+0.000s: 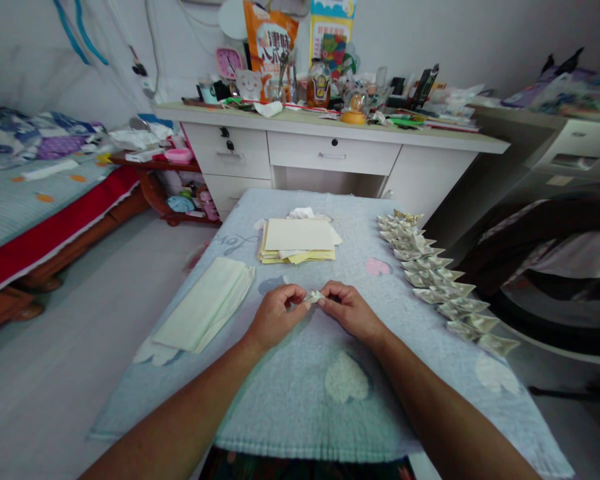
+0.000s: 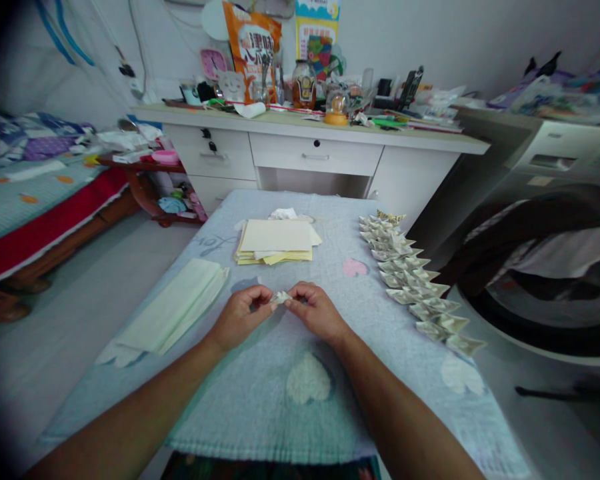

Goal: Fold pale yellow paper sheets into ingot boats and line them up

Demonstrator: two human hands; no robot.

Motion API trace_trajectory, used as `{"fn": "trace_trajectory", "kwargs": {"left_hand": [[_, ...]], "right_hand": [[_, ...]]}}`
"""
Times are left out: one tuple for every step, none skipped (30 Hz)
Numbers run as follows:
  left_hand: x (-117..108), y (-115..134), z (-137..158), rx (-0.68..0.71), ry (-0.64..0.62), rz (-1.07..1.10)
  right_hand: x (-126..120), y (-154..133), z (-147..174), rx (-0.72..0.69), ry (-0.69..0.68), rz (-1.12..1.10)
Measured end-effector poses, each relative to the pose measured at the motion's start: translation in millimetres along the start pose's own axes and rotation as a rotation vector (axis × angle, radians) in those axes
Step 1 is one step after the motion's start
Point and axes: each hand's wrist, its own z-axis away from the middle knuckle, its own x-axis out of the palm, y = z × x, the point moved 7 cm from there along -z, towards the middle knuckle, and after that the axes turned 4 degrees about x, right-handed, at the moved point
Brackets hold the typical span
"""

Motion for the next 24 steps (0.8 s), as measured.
{"fn": "trace_trajectory", "kwargs": {"left_hand": [[0.0, 0.0, -0.1, 0.007, -0.002, -0.007], [0.2, 0.0, -0.3, 0.014, -0.005, -0.013], [0.7, 0.0, -0.4, 0.021, -0.009, -0.02], [1.5, -0.1, -0.5, 0.027, -0.014, -0.026], [2.5, -0.1, -0.6, 0.031, -0.019, -0.033], [3.5, 0.0, -0.5, 0.036, -0.025, -0.041], [4.5, 0.4, -0.3, 0.042, -0.031, -0.049], [5.3, 1.2, 0.0, 0.049, -0.034, -0.056], [5.8, 2.2, 0.5, 0.059, -0.031, -0.06], [5.7, 3.5, 1.1, 0.07, -0.021, -0.058], [5.0, 4.8, 1.8, 0.079, -0.004, -0.05], [4.0, 5.7, 2.5, 0.086, 0.018, -0.041], [2.9, 6.4, 3.2, 0.092, 0.039, -0.031], [2.1, 6.9, 3.9, 0.097, 0.056, -0.026], [1.7, 7.3, 4.3, 0.104, 0.067, -0.025], [1.5, 7.5, 4.6, 0.111, 0.074, -0.029], [1.4, 7.6, 4.7, 0.118, 0.077, -0.033], [1.2, 7.6, 4.5, 0.122, 0.08, -0.036], [0.8, 7.4, 4.2, 0.124, 0.084, -0.037], [0.3, 7.3, 3.8, 0.124, 0.085, -0.038], [-0.1, 7.4, 3.3, 0.126, 0.085, -0.043], [-0.6, 7.9, 2.8, 0.132, 0.084, -0.049], [-1.2, 8.6, 2.4, 0.14, 0.083, -0.058], [-2.0, 9.5, 2.2, 0.149, 0.085, -0.067]], "right_hand": [[0.2, -2.2, 0.7, -0.015, -0.002, 0.023], [0.4, -4.9, 1.4, -0.033, 0.0, 0.05], [0.5, -7.5, 2.0, -0.051, 0.003, 0.075], [0.9, -9.7, 2.5, -0.065, 0.004, 0.097], [1.4, -11.2, 2.8, -0.075, 0.003, 0.111], [1.9, -12.0, 2.8, -0.079, -0.001, 0.115], [2.3, -11.9, 2.7, -0.078, -0.005, 0.107], [2.6, -10.9, 2.4, -0.072, -0.01, 0.084], [2.6, -9.2, 1.9, -0.06, -0.013, 0.045], [2.4, -6.7, 1.4, -0.042, -0.014, -0.007], [1.9, -3.9, 0.7, -0.02, -0.012, -0.066], [1.3, -0.9, 0.1, 0.003, -0.006, -0.122], [0.7, 1.8, -0.6, 0.024, 0.002, -0.172], [0.2, 4.0, -1.1, 0.04, 0.01, -0.211], [0.1, 5.6, -1.6, 0.052, 0.015, -0.238], [0.3, 6.7, -1.9, 0.061, 0.017, -0.257], [0.9, 7.3, -2.2, 0.066, 0.014, -0.269], [1.7, 7.6, -2.4, 0.068, 0.01, -0.273], [2.1, 7.7, -2.5, 0.067, 0.011, -0.269], [2.2, 7.6, -2.4, 0.064, 0.015, -0.258], [2.1, 7.3, -2.3, 0.059, 0.023, -0.244], [1.9, 6.8, -2.1, 0.054, 0.032, -0.228], [1.8, 6.2, -1.9, 0.05, 0.038, -0.215], [1.7, 5.4, -1.7, 0.045, 0.043, -0.206]]}}
